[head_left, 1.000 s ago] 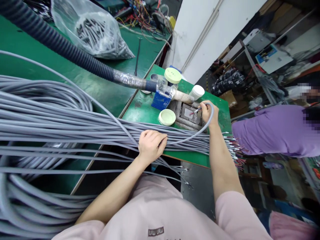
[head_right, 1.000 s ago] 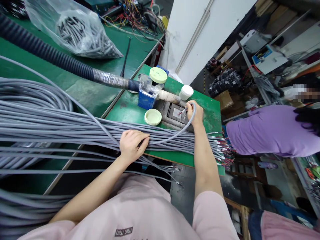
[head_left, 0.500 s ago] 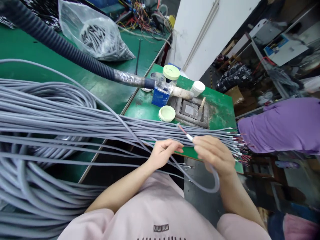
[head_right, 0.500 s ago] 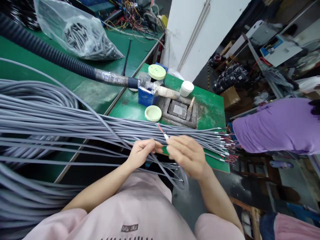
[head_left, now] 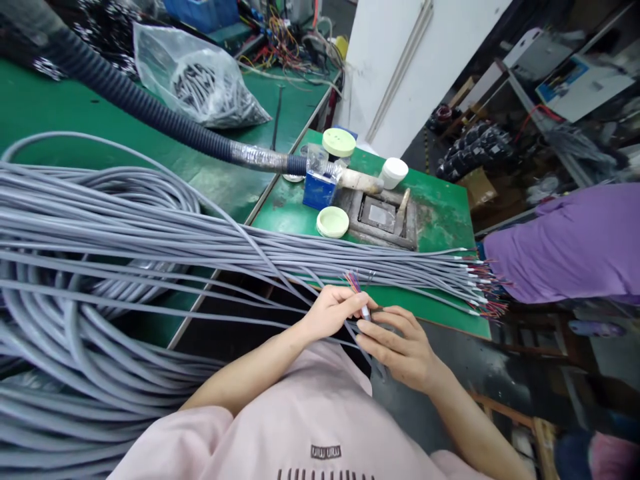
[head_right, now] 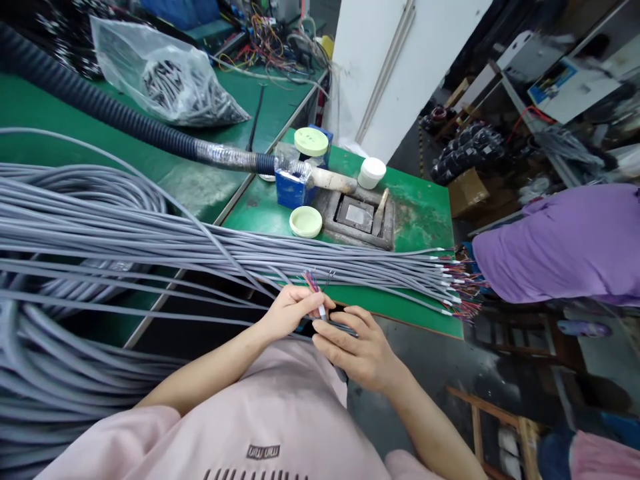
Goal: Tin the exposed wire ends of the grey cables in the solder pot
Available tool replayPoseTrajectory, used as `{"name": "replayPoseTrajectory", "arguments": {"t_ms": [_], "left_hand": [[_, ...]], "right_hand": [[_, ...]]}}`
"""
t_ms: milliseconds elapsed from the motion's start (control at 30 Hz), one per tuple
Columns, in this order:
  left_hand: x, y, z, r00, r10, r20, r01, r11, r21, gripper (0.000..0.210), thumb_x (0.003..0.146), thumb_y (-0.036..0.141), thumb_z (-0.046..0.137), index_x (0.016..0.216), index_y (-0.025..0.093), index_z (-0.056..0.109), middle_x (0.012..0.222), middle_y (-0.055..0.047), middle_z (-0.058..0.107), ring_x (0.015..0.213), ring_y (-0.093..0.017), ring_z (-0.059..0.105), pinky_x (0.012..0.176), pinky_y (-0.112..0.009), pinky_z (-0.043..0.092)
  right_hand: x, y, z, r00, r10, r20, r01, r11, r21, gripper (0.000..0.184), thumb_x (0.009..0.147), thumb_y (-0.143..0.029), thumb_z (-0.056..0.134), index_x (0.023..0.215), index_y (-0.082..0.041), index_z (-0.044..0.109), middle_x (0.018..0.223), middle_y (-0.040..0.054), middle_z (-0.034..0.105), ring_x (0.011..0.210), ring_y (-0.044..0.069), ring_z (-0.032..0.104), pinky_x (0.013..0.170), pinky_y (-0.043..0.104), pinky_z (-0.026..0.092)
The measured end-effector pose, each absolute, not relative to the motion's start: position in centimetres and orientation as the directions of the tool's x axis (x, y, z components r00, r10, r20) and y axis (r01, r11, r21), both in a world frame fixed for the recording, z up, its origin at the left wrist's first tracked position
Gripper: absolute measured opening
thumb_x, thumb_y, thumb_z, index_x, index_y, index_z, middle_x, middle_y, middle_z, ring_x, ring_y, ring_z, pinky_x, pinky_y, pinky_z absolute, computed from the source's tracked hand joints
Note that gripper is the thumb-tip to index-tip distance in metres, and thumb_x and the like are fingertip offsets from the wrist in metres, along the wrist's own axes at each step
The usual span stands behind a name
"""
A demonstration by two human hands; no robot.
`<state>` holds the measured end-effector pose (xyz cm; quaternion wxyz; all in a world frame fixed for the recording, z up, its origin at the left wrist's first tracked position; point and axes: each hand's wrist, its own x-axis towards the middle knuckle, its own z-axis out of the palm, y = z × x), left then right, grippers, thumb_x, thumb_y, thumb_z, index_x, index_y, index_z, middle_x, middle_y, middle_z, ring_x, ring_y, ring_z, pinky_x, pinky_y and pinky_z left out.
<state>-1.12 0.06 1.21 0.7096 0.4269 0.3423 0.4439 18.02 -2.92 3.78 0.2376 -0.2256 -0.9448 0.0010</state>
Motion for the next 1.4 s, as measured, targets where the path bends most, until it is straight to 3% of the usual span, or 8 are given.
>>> {"name": "replayPoseTrajectory", "arguments": {"t_ms": [200,700,800,867,967,1067,1200,1400], "left_hand": [[-0.7,-0.4,1.3,0.386,0.911,-0.143,-0.357,0.291,0.888,0.047,0.07,0.058,0.067,0.069,0.011,0.074,0.056,-0.004,0.063,0.051,-0.008,0.049,0.052,-0.021,0.041],[0.3,-1.1,1.2,0.387,0.903,-0.186,-0.372,0.337,0.865,0.047,0.069,0.057,0.068,0.061,0.011,0.069,0.051,-0.001,0.059,0.047,-0.006,0.047,0.049,-0.019,0.037],[0.3,-1.1,1.3,0.397,0.9,-0.177,-0.385,0.339,0.859,0.048,0.067,0.059,0.069,0.061,0.011,0.069,0.049,-0.001,0.058,0.046,-0.007,0.047,0.048,-0.02,0.038],[0.3,-1.1,1.4,0.412,0.896,-0.166,-0.386,0.336,0.859,0.05,0.067,0.061,0.067,0.061,0.011,0.069,0.049,-0.002,0.059,0.045,-0.007,0.048,0.048,-0.02,0.039],[0.4,-1.2,1.7,0.416,0.899,-0.135,-0.368,0.302,0.879,0.05,0.069,0.061,0.066,0.063,0.011,0.07,0.048,-0.002,0.057,0.045,-0.007,0.047,0.048,-0.02,0.038],[0.2,-1.5,1.8,0.435,0.895,-0.096,-0.346,0.264,0.9,0.049,0.072,0.059,0.064,0.065,0.011,0.071,0.045,0.001,0.052,0.044,-0.006,0.045,0.046,-0.02,0.035],[-0.3,-1.7,2.0,0.471,0.879,-0.078,-0.344,0.264,0.901,0.049,0.071,0.059,0.065,0.067,0.01,0.072,0.044,0.002,0.045,0.042,-0.006,0.042,0.044,-0.02,0.033],[-0.6,-1.4,1.7,0.446,0.893,-0.056,-0.351,0.232,0.907,0.046,0.072,0.056,0.066,0.065,0.012,0.073,0.043,0.001,0.046,0.046,-0.008,0.046,0.05,-0.022,0.037]], "right_hand": [[17.2,-3.5,4.0,-0.721,0.444,0.532,0.434,0.888,-0.153,0.026,0.086,-0.015,0.055,0.102,-0.03,0.068,0.102,-0.0014,0.074,0.1,0.018,0.062,0.087,0.039,0.052],[16.9,-5.6,3.1,-0.595,0.564,0.573,0.411,0.826,-0.387,0.051,0.083,-0.009,0.051,0.129,-0.03,0.053,0.109,0.0063,0.071,0.101,0.023,0.062,0.081,0.045,0.055],[17.0,-6.2,2.7,-0.459,0.641,0.615,0.509,0.757,-0.409,0.049,0.083,-0.011,0.052,0.126,-0.033,0.056,0.117,0.0078,0.067,0.104,0.025,0.062,0.08,0.045,0.055],[17.2,-6.5,2.5,-0.287,0.732,0.617,0.566,0.65,-0.507,0.039,0.082,-0.014,0.054,0.114,-0.033,0.063,0.108,0.0077,0.069,0.096,0.025,0.065,0.077,0.044,0.056],[17.2,-6.7,2.3,-0.123,0.917,0.379,0.468,0.391,-0.793,0.019,0.086,-0.025,0.053,0.091,-0.028,0.071,0.073,0.0035,0.069,0.064,0.02,0.064,0.057,0.033,0.053],[16.4,-6.8,1.6,-0.222,0.974,0.052,0.205,0.099,-0.974,0.034,0.089,-0.042,0.047,0.079,-0.021,0.071,0.052,0.0014,0.062,0.043,0.015,0.054,0.039,0.026,0.041],[14.6,-6.9,0.7,-0.349,0.934,-0.077,-0.078,-0.111,-0.991,0.041,0.086,-0.051,0.049,0.075,-0.018,0.069,0.043,0.0001,0.056,0.034,0.01,0.043,0.037,0.022,0.031],[13.7,-6.7,0.4,-0.322,0.943,-0.082,-0.201,-0.153,-0.968,0.033,0.084,-0.044,0.056,0.069,-0.017,0.069,0.04,-0.002,0.052,0.033,0.008,0.038,0.039,0.022,0.026]]}}
